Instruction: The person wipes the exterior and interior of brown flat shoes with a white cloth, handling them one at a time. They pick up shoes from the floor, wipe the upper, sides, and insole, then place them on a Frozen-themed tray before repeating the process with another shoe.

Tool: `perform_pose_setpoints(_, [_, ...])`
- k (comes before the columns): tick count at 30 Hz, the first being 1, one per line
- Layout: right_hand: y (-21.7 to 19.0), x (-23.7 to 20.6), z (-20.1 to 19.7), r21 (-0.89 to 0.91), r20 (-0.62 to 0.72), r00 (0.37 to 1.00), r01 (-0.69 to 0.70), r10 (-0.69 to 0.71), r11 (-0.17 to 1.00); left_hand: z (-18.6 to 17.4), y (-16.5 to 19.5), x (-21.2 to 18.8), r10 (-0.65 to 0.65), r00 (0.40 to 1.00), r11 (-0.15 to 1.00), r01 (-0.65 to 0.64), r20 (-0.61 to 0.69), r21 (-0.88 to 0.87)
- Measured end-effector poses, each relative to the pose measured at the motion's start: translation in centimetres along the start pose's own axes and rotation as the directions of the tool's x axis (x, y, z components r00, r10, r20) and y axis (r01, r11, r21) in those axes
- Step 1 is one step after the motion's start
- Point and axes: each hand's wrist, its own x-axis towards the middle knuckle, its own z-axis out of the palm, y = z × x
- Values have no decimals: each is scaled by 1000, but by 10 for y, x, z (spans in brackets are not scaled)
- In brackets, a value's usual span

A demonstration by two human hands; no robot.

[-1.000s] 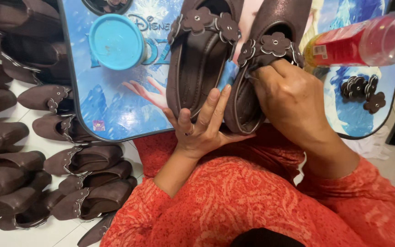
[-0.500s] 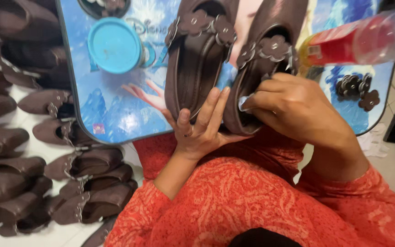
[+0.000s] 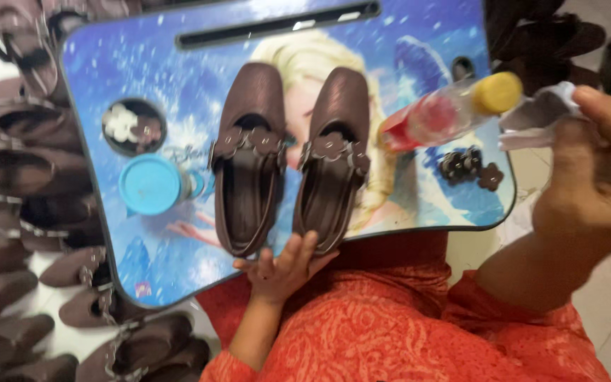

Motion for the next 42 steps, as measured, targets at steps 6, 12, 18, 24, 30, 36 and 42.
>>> perform_pose_setpoints(6, [9, 28, -8, -287, 78, 969, 245, -233, 926, -9, -1, 18, -95, 990, 993, 102, 103, -67])
perform_pose_setpoints(12, [-8, 27, -4, -173, 96, 976, 209, -195, 963, -14, -2, 28, -93, 991, 992, 99, 93, -72])
perform_pose_setpoints(18, [-8, 30, -6, -143, 54, 983, 181, -175, 973, -13, 0, 28, -103, 990, 991, 111, 98, -79])
perform_pose_setpoints(24, [-3, 30, -4, -118, 24, 985, 173, -171, 978, -11, 1, 26, -99, 989, 992, 107, 108, -65])
perform_pose_setpoints(30, [-6, 41, 6, -177, 124, 980, 174, -154, 969, -11, 2, 25, -99, 989, 992, 106, 110, -62])
perform_pose_setpoints(36, [-11, 45, 15, -281, 144, 964, 256, -223, 925, -10, 3, 23, -105, 987, 991, 114, 121, -66])
perform_pose_setpoints(42, [45, 8, 21, -26, -51, 998, 41, -43, 999, -8, 1, 19, -126, 988, 988, 133, 94, -79])
